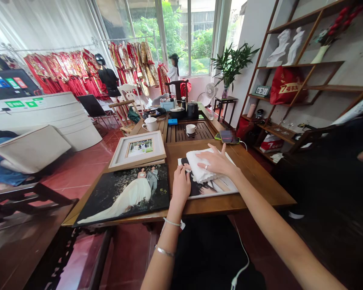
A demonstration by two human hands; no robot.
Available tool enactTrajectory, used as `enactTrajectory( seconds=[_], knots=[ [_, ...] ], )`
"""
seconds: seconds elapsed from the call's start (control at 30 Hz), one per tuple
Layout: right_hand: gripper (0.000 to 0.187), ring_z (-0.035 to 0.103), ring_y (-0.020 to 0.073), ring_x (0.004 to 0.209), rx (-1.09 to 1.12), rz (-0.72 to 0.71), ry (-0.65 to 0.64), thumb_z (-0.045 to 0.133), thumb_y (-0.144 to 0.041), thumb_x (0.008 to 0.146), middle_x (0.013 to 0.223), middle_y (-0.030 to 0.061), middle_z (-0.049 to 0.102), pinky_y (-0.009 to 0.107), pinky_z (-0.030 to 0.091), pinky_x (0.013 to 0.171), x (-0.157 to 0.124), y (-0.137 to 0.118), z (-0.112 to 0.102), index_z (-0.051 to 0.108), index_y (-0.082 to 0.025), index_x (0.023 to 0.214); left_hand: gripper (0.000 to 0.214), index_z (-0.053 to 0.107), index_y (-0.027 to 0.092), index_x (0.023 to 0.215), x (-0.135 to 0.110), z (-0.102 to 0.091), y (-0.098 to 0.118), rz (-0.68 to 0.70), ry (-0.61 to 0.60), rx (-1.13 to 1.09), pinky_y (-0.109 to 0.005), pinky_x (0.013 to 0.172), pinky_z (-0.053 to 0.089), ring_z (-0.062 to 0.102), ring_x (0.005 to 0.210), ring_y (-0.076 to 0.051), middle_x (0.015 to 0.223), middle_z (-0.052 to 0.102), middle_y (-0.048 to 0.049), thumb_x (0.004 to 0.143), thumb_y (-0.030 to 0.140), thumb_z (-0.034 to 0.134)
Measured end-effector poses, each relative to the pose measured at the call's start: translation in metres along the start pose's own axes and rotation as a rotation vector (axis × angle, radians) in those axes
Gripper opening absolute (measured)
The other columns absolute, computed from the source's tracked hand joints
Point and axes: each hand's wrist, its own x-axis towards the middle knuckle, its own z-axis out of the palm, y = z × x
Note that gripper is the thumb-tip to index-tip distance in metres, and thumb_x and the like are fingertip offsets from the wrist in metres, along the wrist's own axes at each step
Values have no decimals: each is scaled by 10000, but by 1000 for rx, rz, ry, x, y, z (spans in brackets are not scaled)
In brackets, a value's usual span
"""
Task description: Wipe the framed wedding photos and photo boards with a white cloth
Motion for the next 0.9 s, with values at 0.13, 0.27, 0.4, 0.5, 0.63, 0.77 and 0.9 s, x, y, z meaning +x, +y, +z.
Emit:
enactTrajectory(
  seconds=[0.13, 0.27, 0.4, 0.5, 0.63, 0.77, 0.9],
  knots=[
    [645, 336, 367, 1321, 41, 23, 27, 465, -664, 848, 1461, 69, 462, 601, 245, 1058, 10, -5, 6, 497, -309, 1385, 383, 569, 132, 1246, 0, 2, -2, 10, 25, -40, -472, 1127, 334, 450, 1320, -291, 1345, 543, -180, 888, 169, 438],
    [662, 362, 353, 1290, 29, -32, 18, 496, -677, 826, 1450, 86, 457, 547, 307, 1026, -4, -7, 8, 502, -319, 1384, 384, 574, 140, 1243, 0, 0, 0, 9, 26, -56, -477, 1134, 324, 445, 1326, -285, 1344, 545, -175, 885, 150, 437],
    [684, 372, 356, 1279, 67, -116, 1, 549, -691, 784, 1408, 88, 498, 551, 329, 1013, -42, -13, 3, 529, -326, 1362, 395, 570, 107, 1254, 0, -4, 3, 4, -2, -48, -468, 1138, 324, 443, 1328, -287, 1355, 534, -196, 888, 138, 425],
    [651, 365, 353, 1291, 48, -132, 32, 554, -676, 792, 1394, 77, 513, 606, 271, 1051, -73, -19, 4, 543, -334, 1346, 389, 576, 104, 1247, -1, -4, 4, -4, 2, -43, -461, 1135, 333, 440, 1333, -286, 1361, 530, -196, 890, 140, 425],
    [541, 265, 410, 1354, -69, 11, 107, 472, -583, 881, 1415, 56, 505, 804, 31, 1003, -91, -23, 10, 505, -360, 1373, 362, 590, 99, 1221, -1, -3, 3, -17, 24, -43, -456, 1131, 341, 449, 1326, -293, 1357, 535, -195, 897, 168, 443],
    [536, 265, 393, 1372, -70, 117, 83, 403, -534, 918, 1466, 73, 457, 777, 186, 1002, -69, -14, 13, 462, -333, 1411, 349, 599, 121, 1204, 1, -1, 1, -12, 28, -45, -464, 1127, 344, 452, 1325, -296, 1345, 547, -184, 888, 172, 460],
    [568, 281, 368, 1377, -41, 164, 22, 360, -535, 929, 1508, 90, 400, 681, 319, 1006, -29, -8, 10, 428, -292, 1439, 341, 611, 130, 1185, 2, 0, -1, -10, 34, -59, -459, 1129, 344, 458, 1318, -295, 1329, 559, -177, 879, 173, 468]
  ],
)
